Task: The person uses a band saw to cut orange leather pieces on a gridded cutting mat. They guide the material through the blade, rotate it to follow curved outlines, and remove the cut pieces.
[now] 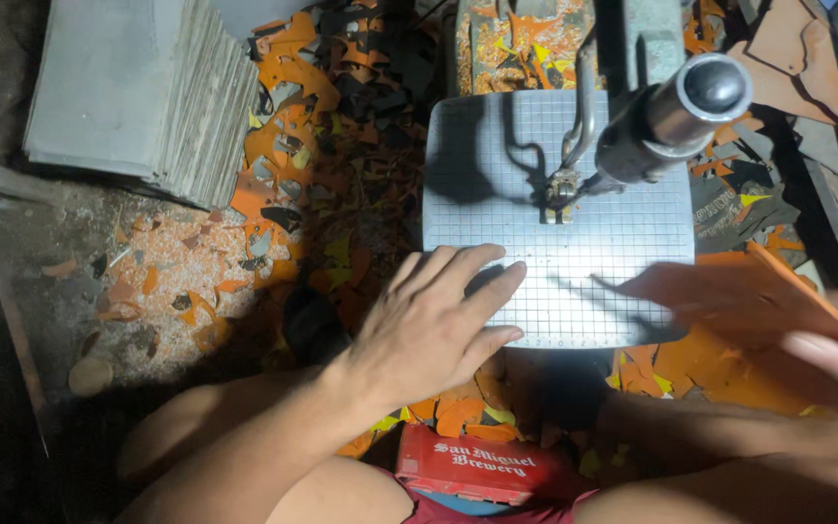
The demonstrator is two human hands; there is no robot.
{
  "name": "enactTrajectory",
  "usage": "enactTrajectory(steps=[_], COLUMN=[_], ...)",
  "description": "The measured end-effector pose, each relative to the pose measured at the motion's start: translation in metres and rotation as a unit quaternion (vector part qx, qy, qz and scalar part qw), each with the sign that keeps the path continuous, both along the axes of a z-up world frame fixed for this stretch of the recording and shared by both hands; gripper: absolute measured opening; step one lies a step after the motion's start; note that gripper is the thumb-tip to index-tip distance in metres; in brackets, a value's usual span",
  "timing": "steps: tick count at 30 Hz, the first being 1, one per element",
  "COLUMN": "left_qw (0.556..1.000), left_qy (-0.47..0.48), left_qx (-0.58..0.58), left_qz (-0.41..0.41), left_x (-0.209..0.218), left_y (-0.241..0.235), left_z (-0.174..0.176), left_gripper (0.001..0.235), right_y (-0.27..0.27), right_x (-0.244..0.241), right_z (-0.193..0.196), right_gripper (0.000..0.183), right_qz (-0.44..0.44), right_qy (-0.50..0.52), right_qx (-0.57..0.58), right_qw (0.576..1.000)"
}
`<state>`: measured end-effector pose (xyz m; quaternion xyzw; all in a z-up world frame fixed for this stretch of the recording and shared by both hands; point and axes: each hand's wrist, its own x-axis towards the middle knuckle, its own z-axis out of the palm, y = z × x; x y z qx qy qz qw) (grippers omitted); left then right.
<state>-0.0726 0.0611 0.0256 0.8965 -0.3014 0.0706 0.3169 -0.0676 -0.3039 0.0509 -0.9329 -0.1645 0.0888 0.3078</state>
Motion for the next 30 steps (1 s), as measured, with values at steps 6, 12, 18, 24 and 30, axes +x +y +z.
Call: enactTrajectory(steps=[6,12,18,24,30], left_qw=[0.993,0.999,0.998,0.998,1.0], left_qy=[0.051,-0.02,-0.023,-0.007,-0.002], left_qx=[-0.096,0.03,0.046,0.049,-0.014], left_qz=[0.044,-0.028,-0.027,-0.04,-0.008], left_x=[0.007,0.01,0.017,0.023,0.023], left_y=[0.003,0.003,-0.001,0.002,0.005], left_z=[-0.001,-0.001,-0.001,-0.001,-0.011], left_gripper=[0.031,0.036,0.037,0.041,0.036], right_y=[-0.01,0.029,0.03,0.035,0.041], right_x=[-0.009,0.025,0.024,0.026,0.017], right_z=[-0.009,-0.007,-0.004,-0.002,-0.001], right_gripper=[0.046,0.049,0.059,0.056,0.057], right_qz=[0.248,0.317,0.221,0.181,0.155], right_qy=[-0.281,-0.174,-0.172,-0.121,-0.128], right_qx=[-0.122,-0.126,-0.168,-0.132,-0.187], right_qw=[0.919,0.924,0.945,0.967,0.961])
